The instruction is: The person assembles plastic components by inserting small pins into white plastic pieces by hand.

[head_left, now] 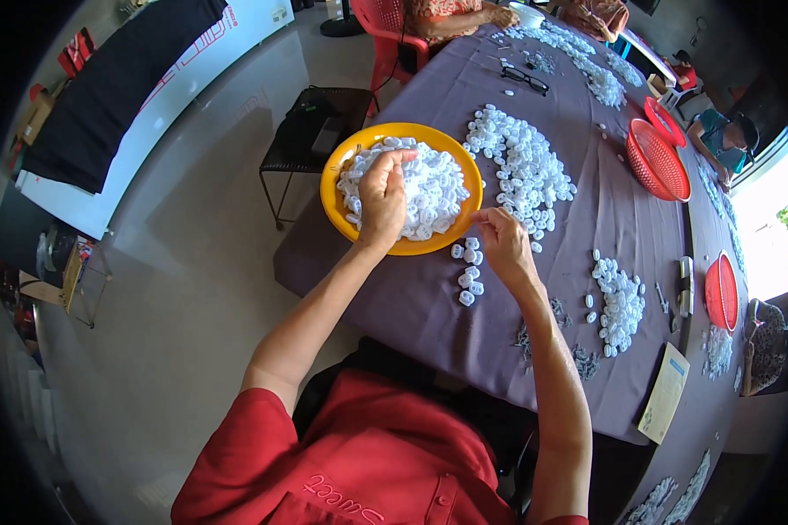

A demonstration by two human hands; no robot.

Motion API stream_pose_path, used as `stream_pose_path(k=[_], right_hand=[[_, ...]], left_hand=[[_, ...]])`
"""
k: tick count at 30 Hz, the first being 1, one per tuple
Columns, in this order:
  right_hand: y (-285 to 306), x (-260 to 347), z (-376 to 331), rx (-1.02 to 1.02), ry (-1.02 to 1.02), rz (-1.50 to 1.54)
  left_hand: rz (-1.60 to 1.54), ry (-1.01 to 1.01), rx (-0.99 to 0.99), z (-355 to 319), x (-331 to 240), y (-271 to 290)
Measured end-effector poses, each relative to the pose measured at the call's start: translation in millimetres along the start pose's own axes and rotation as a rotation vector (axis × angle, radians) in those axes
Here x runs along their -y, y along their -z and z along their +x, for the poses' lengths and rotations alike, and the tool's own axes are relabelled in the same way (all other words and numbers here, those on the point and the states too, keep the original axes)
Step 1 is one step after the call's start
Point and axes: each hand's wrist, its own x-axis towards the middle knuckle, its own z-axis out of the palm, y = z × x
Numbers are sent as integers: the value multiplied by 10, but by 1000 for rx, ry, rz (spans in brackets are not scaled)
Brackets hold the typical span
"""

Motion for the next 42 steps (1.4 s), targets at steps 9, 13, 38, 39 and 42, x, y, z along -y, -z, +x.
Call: stream_pose_path(k=[9,13,38,39,42], right_hand=[[256,114,-183,331,125,-84],[310,108,-190,508,37,-248],[12,109,-630,36,-92,-2],[30,38,-646,30,-68,82],[45,11,-677,87,-237,249]], left_hand=[[250,-208,384,-1034,-558,-86],[501,9,529,-1228,-539,-88],[232,456,636,-1072,-419,-450],[143,508,631,-1061,-466,-472],[249,291,554,-1199,-234,-541]])
